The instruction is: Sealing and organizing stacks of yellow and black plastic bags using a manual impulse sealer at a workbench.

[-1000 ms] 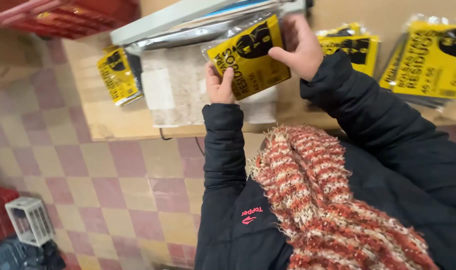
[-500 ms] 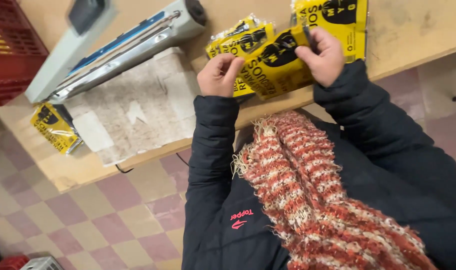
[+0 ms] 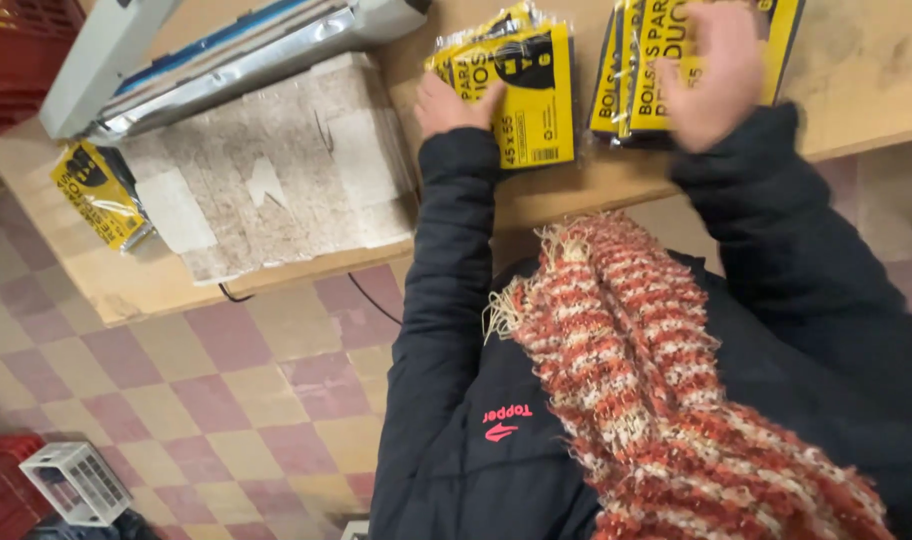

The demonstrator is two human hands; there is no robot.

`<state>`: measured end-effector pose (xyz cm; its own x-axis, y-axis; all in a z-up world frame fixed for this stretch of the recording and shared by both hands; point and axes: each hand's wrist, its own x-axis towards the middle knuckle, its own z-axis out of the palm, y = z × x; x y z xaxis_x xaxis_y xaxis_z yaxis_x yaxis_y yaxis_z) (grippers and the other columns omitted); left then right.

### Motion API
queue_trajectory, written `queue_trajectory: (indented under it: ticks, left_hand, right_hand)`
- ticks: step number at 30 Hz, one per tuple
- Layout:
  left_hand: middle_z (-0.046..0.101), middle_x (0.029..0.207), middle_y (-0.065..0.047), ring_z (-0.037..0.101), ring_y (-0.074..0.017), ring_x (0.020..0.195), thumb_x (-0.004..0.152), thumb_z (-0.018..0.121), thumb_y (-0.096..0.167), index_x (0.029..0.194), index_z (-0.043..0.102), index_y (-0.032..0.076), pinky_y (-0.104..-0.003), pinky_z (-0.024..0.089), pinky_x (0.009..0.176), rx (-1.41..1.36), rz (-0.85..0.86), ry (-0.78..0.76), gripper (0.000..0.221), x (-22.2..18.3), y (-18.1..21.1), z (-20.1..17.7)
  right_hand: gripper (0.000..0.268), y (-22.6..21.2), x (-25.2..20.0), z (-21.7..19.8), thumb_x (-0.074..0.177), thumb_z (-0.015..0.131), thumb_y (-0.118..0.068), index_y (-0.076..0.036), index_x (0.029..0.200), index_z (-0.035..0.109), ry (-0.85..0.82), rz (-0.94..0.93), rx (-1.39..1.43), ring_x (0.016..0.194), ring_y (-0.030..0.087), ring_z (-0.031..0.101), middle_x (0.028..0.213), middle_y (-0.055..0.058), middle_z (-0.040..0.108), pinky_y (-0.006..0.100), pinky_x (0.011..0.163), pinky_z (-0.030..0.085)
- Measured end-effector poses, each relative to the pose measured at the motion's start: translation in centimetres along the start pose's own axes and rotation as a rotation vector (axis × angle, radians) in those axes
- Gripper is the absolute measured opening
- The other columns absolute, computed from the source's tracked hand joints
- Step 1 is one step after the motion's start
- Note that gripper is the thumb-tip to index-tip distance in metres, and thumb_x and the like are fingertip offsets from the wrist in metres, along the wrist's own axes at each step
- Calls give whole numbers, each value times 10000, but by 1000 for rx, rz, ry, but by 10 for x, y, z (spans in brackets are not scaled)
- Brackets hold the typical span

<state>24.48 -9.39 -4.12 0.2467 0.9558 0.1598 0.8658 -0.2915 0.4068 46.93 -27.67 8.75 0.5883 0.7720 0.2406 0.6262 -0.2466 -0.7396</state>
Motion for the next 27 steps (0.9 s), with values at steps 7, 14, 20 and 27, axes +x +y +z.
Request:
queue_trajectory:
  ticks: [7, 14, 20, 27]
  left_hand:
    - [705, 1103, -100, 658, -185, 1001, 929, 737, 71, 1190, 620, -1, -322, 535, 922, -1291, -175, -385, 295, -14, -63, 68]
    - [719, 1057, -28, 639, -93, 994, 1049, 655, 46, 1105, 714, 13, -249, 516, 928, -1349, -184, -137, 87, -34, -38, -10]
    - [673, 992, -18, 579, -81, 900, 1037, 700, 64, 1058, 693, 4, -253, 498, 846, -1397, -348, 56, 64, -35, -47, 31]
    - [732, 995, -55, 663, -157, 920, 1074, 563, 269, 1007, 726, 35, -302, 549, 883, -1182, -474, -59, 293, -17, -57, 33]
  right_hand:
    - [530, 35, 33, 120, 921, 791, -104, 63, 1346, 523, -247, -296, -135, 1101, 385, 627, 1240, 236, 616, 413, 916, 527]
    - [125, 55, 19, 138, 1027, 785, -85, 4, 1060, 704, -410, 222, 549, 876, 89, 658, 967, 13, 714, 245, 821, 548]
    - [134, 47, 13, 163, 1043, 780, -51, -12, 983, 666, -221, 322, 739, 802, 57, 619, 910, 2, 692, 226, 770, 525]
    - [56, 37, 8, 158, 1080, 689, -49, -11, 1041, 681, -187, 360, 895, 837, 56, 641, 952, -1, 714, 218, 809, 535]
